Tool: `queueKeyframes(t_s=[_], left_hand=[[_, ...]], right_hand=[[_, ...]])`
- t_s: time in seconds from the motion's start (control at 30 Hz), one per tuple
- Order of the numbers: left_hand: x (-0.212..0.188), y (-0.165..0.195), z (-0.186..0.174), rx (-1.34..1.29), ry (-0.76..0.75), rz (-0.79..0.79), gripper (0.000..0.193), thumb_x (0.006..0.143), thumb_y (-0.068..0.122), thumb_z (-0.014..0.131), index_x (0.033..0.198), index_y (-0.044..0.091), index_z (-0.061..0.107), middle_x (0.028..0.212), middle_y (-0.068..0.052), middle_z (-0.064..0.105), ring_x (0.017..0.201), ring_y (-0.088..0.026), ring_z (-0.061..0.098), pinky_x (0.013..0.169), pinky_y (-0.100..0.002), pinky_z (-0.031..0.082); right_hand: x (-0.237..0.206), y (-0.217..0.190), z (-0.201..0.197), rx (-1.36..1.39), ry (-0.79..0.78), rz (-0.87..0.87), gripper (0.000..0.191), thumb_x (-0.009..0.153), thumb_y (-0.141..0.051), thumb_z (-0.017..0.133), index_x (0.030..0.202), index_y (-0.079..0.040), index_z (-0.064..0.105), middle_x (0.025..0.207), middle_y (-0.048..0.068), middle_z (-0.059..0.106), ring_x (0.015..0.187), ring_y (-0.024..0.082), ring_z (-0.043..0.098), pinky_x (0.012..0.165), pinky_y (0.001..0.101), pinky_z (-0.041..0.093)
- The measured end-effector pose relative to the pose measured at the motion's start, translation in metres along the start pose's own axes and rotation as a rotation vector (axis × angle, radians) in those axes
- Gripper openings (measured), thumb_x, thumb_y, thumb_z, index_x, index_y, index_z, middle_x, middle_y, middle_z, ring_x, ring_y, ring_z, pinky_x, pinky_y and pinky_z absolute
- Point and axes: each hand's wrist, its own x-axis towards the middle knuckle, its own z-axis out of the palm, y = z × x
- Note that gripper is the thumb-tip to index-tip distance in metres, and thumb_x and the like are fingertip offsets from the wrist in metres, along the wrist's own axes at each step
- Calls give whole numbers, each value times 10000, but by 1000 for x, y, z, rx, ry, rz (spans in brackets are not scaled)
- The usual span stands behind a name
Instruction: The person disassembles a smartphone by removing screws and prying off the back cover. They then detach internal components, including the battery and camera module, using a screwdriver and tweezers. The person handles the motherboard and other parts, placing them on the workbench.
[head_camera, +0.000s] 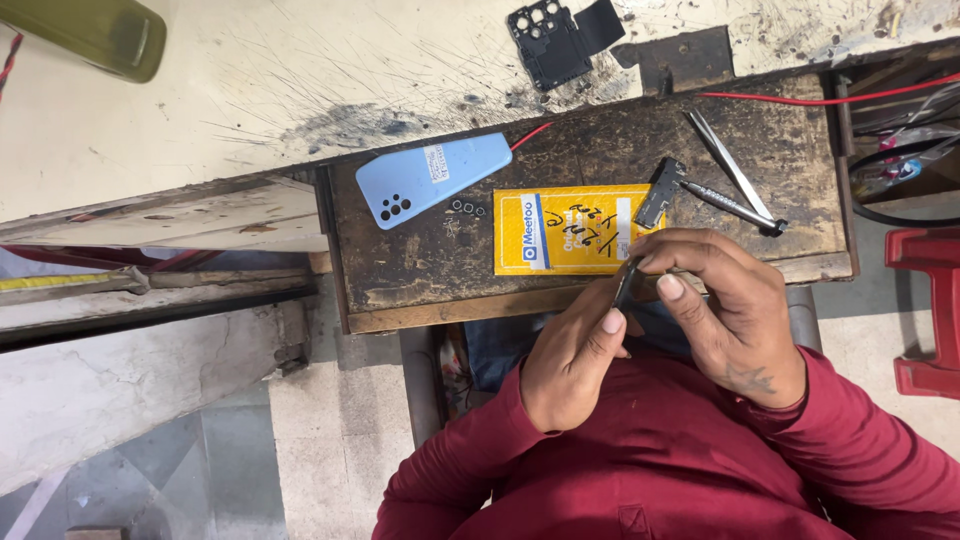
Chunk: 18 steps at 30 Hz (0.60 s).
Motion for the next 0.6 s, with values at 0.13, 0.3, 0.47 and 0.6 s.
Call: queueKeyframes(t_s=[0.13,0.3,0.47,0.6], left_hand=[[-3,-4,7,-31,22,-27,636,1137,481,316,1540,4,438,1292,-163,611,1011,-231,682,796,-330,609],[-6,-12,11,-71,11,-56,623,1147,477,320,1530,10,472,1265,-150,623,997,-213,678,787,-316,596],[-8,-17,14,-80,-4,-26,630,1150,471,320,1586,28,422,1295,-142,594,994,-194,653,793,-309,582],[-10,-18,17,-71,0,-45,635,1150,462,329,1611,32,409,1247,-134,608,949,-175,642,790,-302,575]], right_hand=[[-1,3,0,-15,-12,12,133,1061,-131,587,1077,-12,645,1117,132,715,1028,236,724,907,322,563],[-2,7,-1,4,-50,6,126,1072,-127,567,1042,-20,627,1069,125,697,999,236,714,894,330,555],[-2,10,-6,0,-94,-36,117,1060,-118,570,1047,-11,615,1058,129,683,991,247,709,890,339,554],[-2,11,-6,5,-93,-35,110,1057,-111,570,1043,-10,612,1056,132,678,978,240,709,873,334,556]])
